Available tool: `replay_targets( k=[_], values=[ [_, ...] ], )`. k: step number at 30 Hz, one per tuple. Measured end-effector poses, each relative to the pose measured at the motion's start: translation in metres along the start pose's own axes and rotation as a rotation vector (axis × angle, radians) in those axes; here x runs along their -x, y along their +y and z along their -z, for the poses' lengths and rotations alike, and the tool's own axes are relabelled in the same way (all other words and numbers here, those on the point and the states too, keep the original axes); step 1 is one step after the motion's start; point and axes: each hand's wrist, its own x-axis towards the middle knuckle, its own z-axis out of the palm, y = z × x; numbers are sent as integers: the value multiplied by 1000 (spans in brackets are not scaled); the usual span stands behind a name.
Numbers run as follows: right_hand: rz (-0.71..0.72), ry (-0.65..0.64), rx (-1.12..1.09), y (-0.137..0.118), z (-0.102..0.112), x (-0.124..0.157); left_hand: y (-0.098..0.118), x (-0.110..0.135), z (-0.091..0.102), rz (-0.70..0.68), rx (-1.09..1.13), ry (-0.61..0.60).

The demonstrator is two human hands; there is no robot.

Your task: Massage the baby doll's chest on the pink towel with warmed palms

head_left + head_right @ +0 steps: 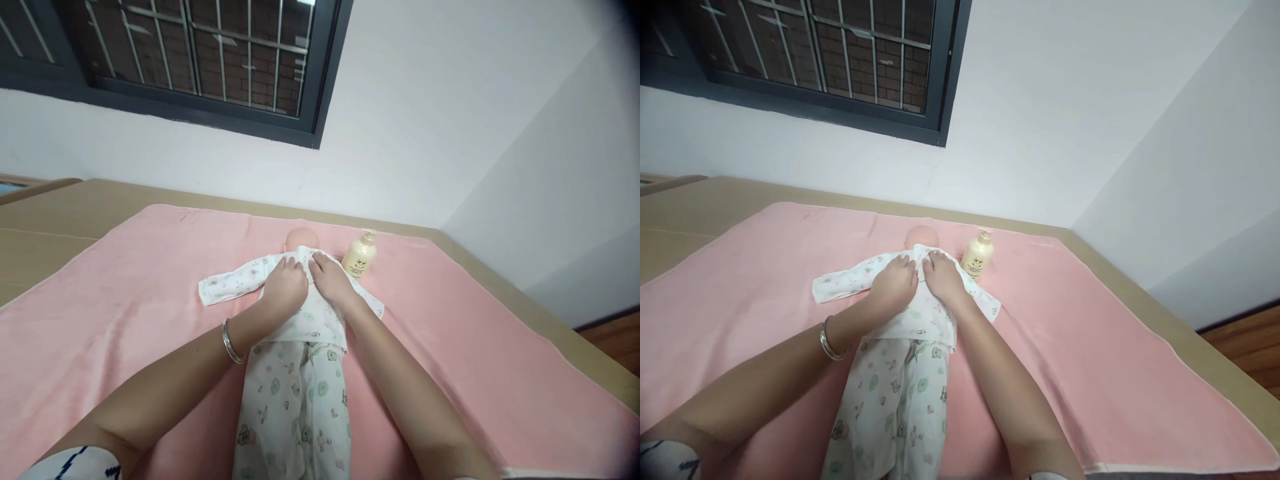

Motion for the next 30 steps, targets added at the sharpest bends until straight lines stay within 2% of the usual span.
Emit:
replay_targets(
  k=[3, 8, 10, 14, 18, 23, 27, 30],
  values=[
    [-35, -3, 26, 3, -1, -3, 2, 1, 1, -12, 49, 18],
    [-38, -6, 166, -33, -6, 18, -22, -14, -4, 72, 127, -19],
    [-26, -21, 174, -40, -6, 22, -28, -17, -10, 84, 133, -9],
    [-32, 9, 65, -23, -8, 13, -28, -15, -19, 106, 137, 50],
    [-61, 49, 9, -5, -16, 2, -22, -12, -21, 137, 145, 58],
    [-27, 80, 19, -1, -18, 0, -16, -9, -13, 164, 111, 49],
    [67, 34, 1, 4, -10, -3, -7, -2, -10, 127, 33, 34],
    [27, 21, 19, -4, -8, 1, -7, -1, -8, 108, 24, 67]
  ],
)
